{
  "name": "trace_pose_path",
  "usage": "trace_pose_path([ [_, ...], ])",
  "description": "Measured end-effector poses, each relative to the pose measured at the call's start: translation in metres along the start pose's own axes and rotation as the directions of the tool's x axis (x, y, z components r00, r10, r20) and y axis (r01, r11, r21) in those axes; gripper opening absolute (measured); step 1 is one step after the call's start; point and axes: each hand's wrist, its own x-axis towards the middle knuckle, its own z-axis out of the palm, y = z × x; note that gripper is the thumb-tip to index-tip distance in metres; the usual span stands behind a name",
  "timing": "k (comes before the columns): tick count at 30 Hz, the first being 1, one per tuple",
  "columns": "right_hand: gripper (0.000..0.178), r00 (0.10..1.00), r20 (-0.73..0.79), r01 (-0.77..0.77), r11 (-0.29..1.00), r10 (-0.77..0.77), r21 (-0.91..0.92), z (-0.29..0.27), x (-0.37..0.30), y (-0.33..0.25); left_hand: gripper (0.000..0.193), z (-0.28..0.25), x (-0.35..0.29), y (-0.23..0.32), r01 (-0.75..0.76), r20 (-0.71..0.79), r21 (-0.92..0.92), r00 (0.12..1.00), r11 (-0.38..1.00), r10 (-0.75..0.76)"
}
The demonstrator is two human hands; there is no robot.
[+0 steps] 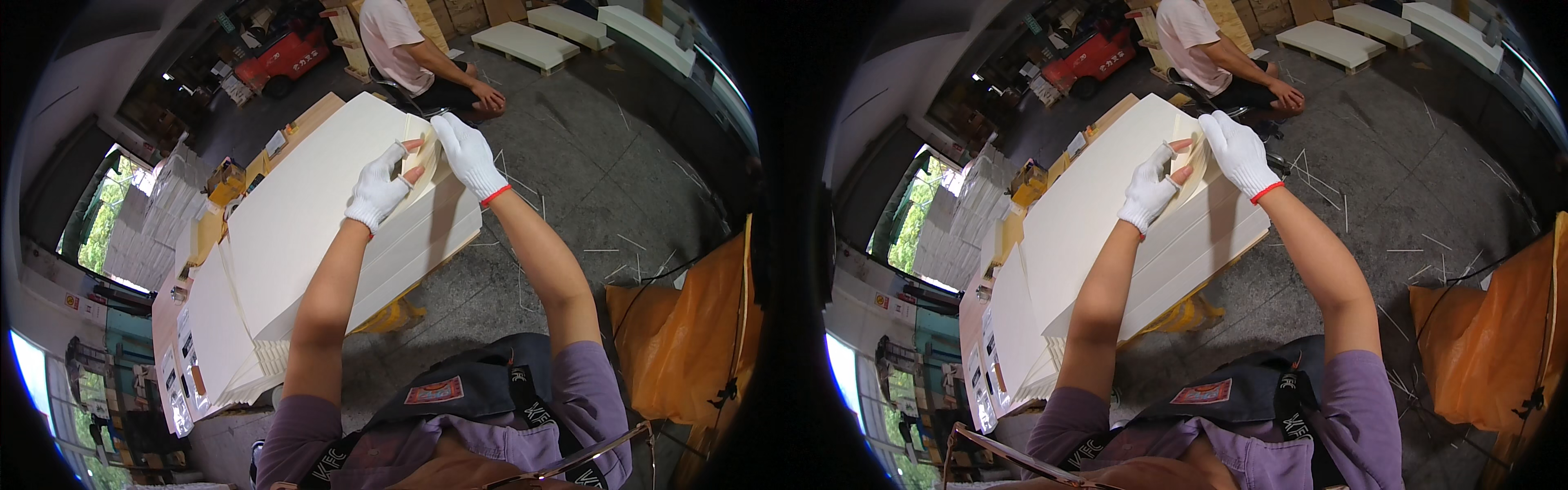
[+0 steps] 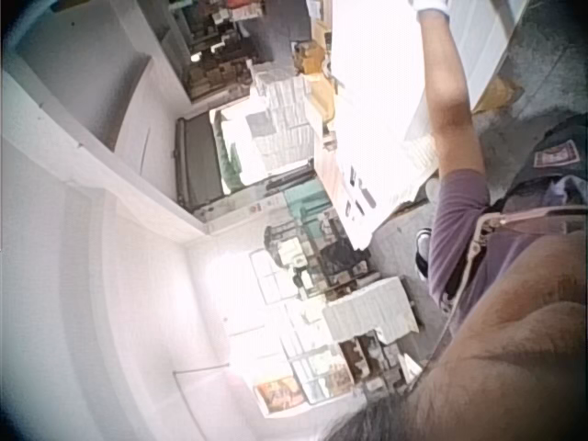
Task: The person repeatedly separates several sheets from a large stack of white paper by fanning the edge with their fingers and then places the smaller group of sheets on a separate stack.
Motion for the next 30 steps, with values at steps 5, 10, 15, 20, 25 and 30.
trace_pose_path([
  [5, 0.047, 0.992, 0.092, -0.079, 0.996, 0.083, -0.042, -0.003, 0.002, -0.01, 0.039, 0.007, 0.003, -0.021, -0.108, -0.171, 0.046, 0.979, 0.993, 0.114],
  [10, 0.047, 0.999, 0.036, -0.024, 1.0, 0.025, -0.016, 0.002, 0.002, 0.0, 0.035, 0.005, 0.005, -0.021, -0.072, -0.07, 0.062, 0.995, 0.995, 0.076],
  [15, 0.046, 1.0, -0.003, 0.022, 1.0, -0.022, 0.0, 0.004, 0.0, 0.002, 0.042, 0.004, 0.0, -0.005, -0.03, -0.047, 0.129, 0.998, 0.991, 0.036],
  [20, 0.046, 1.0, 0.0, -0.01, 1.0, 0.01, -0.011, 0.003, 0.0, 0.001, 0.044, 0.006, 0.002, -0.011, -0.079, -0.079, 0.105, 0.993, 0.991, 0.088],
  [25, 0.047, 1.0, 0.003, -0.022, 1.0, 0.022, 0.0, 0.0, -0.001, -0.002, 0.044, 0.007, 0.003, -0.013, -0.089, -0.05, 0.098, 0.994, 0.991, 0.094],
  [30, 0.047, 0.998, 0.049, -0.05, 0.999, 0.05, -0.003, -0.003, -0.001, -0.011, 0.039, 0.008, 0.0, -0.01, -0.076, -0.13, 0.142, 0.987, 0.987, 0.094],
])
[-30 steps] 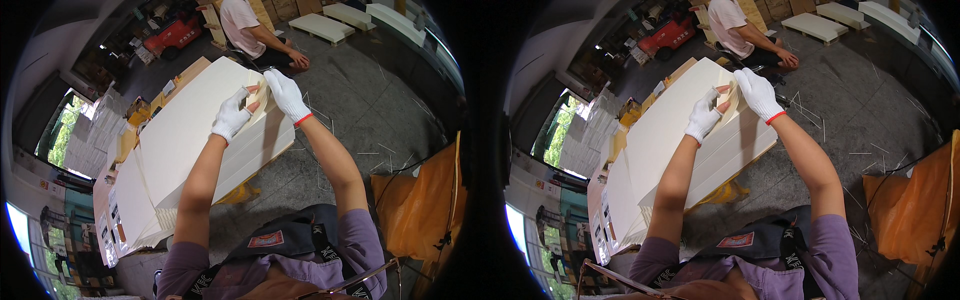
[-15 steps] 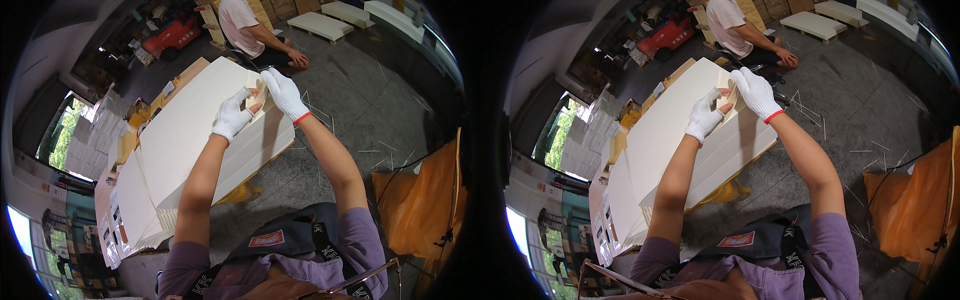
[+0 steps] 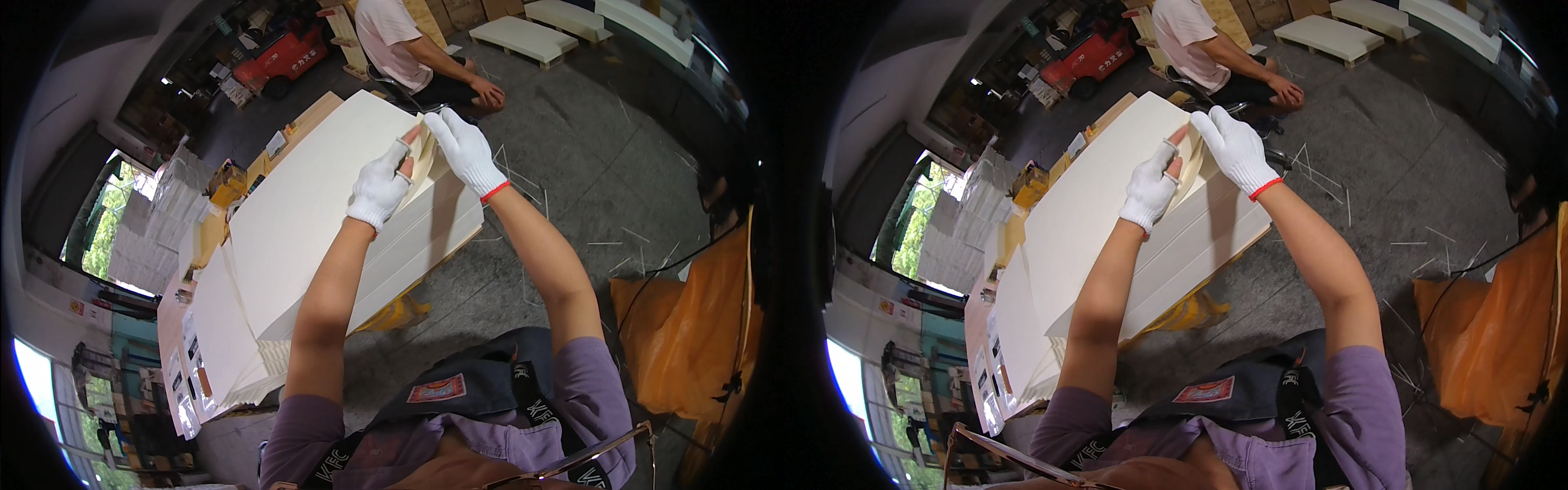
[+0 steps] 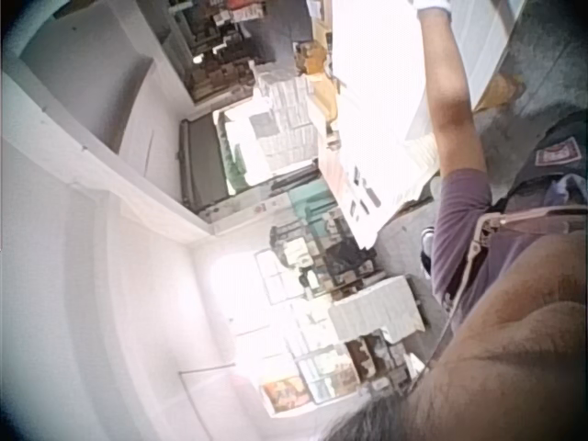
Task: The person repeatedly separates several sheets from a large stack of white paper by fanning the edge with their fingers and then places the smaller group of sheets on a separate stack.
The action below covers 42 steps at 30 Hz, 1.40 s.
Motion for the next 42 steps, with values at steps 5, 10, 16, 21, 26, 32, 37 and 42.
trace_pose_path([
  [5, 0.045, 1.0, -0.026, 0.01, 1.0, -0.01, 0.005, 0.004, 0.0, 0.01, 0.036, 0.002, 0.001, -0.001, -0.1, -0.001, 0.005, 0.995, 0.995, 0.1],
  [10, 0.044, 0.997, -0.066, 0.048, 0.999, -0.048, -0.002, 0.006, -0.002, 0.013, 0.04, -0.005, -0.001, 0.017, 0.038, 0.119, 0.057, 0.992, 0.998, -0.045],
  [16, 0.045, 0.998, -0.065, 0.027, 1.0, -0.027, -0.003, 0.004, -0.001, 0.012, 0.042, -0.004, 0.001, 0.016, 0.075, 0.097, 0.064, 0.992, 0.995, -0.081],
  [21, 0.046, 0.997, -0.074, 0.019, 1.0, -0.019, 0.002, 0.005, 0.0, 0.014, 0.045, -0.002, 0.001, 0.012, 0.034, 0.074, 0.046, 0.997, 0.998, -0.037],
  [26, 0.049, 0.997, 0.006, -0.073, 0.997, 0.073, -0.003, -0.003, -0.001, 0.007, 0.043, -0.004, 0.001, 0.016, 0.049, 0.115, 0.056, 0.992, 0.997, -0.055],
  [32, 0.047, 0.999, -0.029, -0.031, 0.995, 0.034, 0.095, -0.005, -0.005, 0.002, 0.053, 0.007, 0.0, 0.005, -0.183, 0.001, 0.117, 0.983, 0.976, 0.184],
  [37, 0.041, 0.998, -0.013, -0.054, 0.992, 0.056, 0.115, -0.004, -0.008, 0.004, 0.067, 0.011, 0.0, -0.004, -0.054, -0.128, -0.218, 0.991, 0.974, 0.026],
  [42, 0.036, 0.997, -0.071, 0.025, 0.995, -0.018, 0.1, 0.003, -0.008, 0.019, 0.066, 0.008, 0.005, -0.006, -0.034, -0.01, 0.063, 0.999, 0.997, 0.034],
])
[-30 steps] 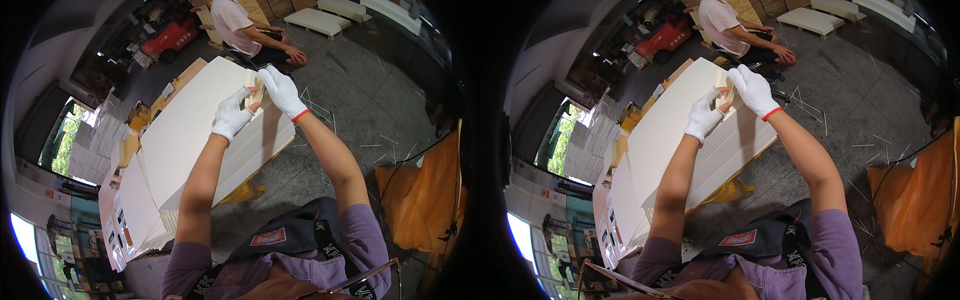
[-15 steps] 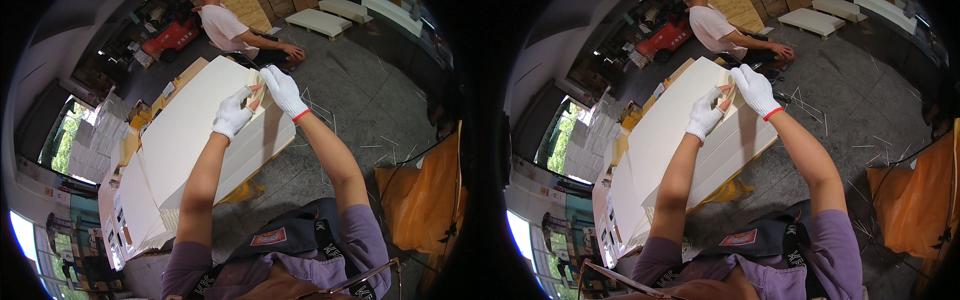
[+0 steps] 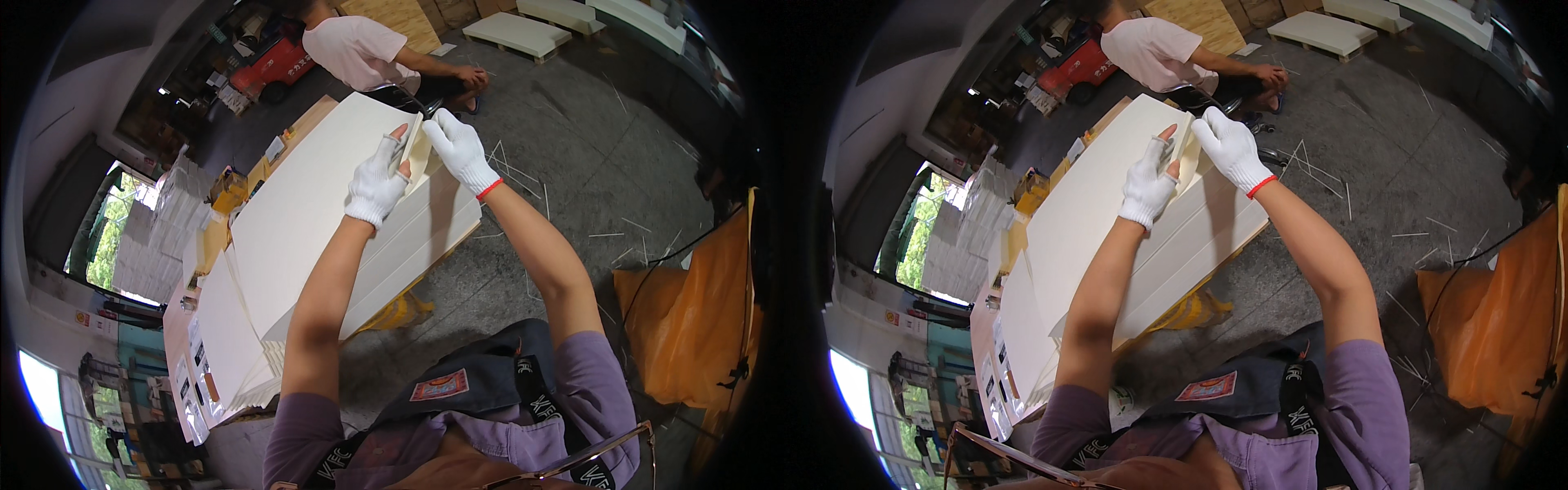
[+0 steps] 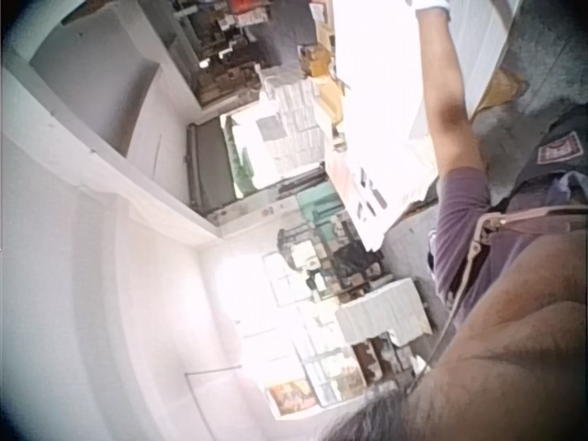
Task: The person repeatedly separates several sheets from a large stack of white paper by fanning the edge with their fingers and then places the smaller group of sheets on a separate stack.
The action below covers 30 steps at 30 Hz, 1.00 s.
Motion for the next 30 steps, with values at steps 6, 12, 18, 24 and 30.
trace_pose_path([
  [6, 0.039, 0.998, 0.023, -0.055, 0.998, 0.054, 0.036, 0.003, 0.001, -0.002, 0.057, 0.002, 0.034, -0.005, 0.047, 0.027, 0.182, 0.998, 0.982, -0.053],
  [12, 0.047, 0.991, 0.037, -0.133, 0.986, 0.13, 0.099, -0.001, 0.002, -0.011, 0.056, -0.003, 0.034, -0.011, 0.136, 0.124, -0.129, 0.985, 0.982, -0.12],
  [18, 0.054, 0.978, 0.143, -0.147, 0.987, 0.154, -0.057, -0.018, 0.008, -0.007, 0.055, -0.003, 0.001, 0.003, -0.042, 0.131, 0.109, 0.991, 0.993, 0.027],
  [24, 0.061, 0.908, 0.362, 0.075, 0.766, 0.213, -0.638, -0.052, 0.001, -0.015, 0.059, -0.007, -0.004, 0.015, 0.126, 0.098, -0.142, 0.989, 0.982, -0.113],
  [30, 0.05, 0.878, 0.439, 0.446, 0.659, -0.191, -0.605, -0.048, 0.016, -0.01, 0.038, -0.002, -0.001, -0.005, -0.02, 0.017, -0.146, 1.0, 0.989, 0.023],
])
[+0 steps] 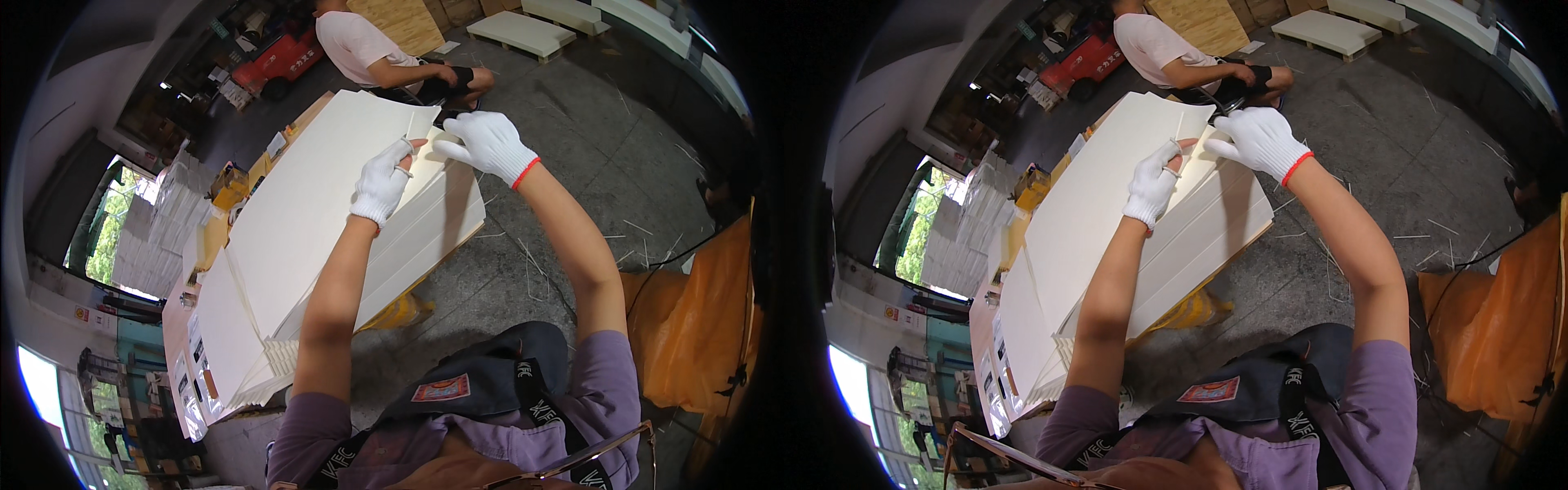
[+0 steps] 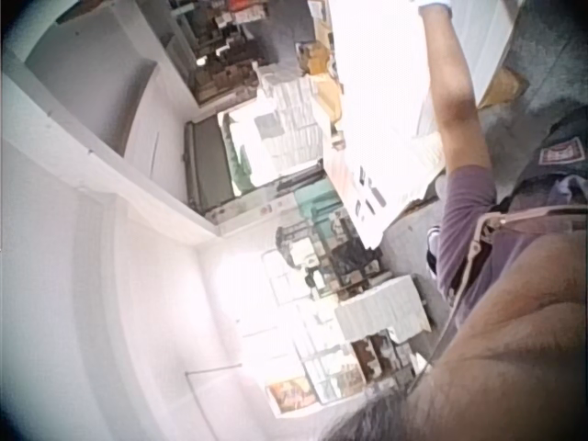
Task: The person repeatedly separates several sheets from a large stack of white paper by fanning the edge with their fingers and then places the smaller group of sheets on a separate stack.
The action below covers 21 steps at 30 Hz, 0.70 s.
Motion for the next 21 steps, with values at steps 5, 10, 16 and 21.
trace_pose_path([
  [5, 0.051, 0.987, 0.006, -0.149, 0.907, 0.16, 0.393, 0.004, 0.015, -0.007, 0.03, -0.006, 0.003, 0.017, 0.121, 0.083, 0.063, 0.989, 0.991, -0.126],
  [10, 0.056, 0.914, 0.152, -0.367, 0.607, 0.376, 0.705, 0.018, 0.013, -0.02, 0.03, -0.004, 0.004, 0.007, 0.08, 0.055, 0.045, 0.995, 0.996, -0.082],
  [16, 0.053, 0.895, 0.047, -0.373, 0.688, 0.443, 0.622, 0.021, 0.005, -0.027, 0.041, -0.005, 0.003, 0.018, 0.164, 0.122, 0.107, 0.977, 0.981, -0.176],
  [21, 0.054, 0.906, 0.001, -0.335, 0.715, 0.423, 0.613, 0.029, 0.004, -0.022, 0.041, -0.004, 0.004, 0.014, 0.122, 0.08, 0.083, 0.988, 0.989, -0.129],
])
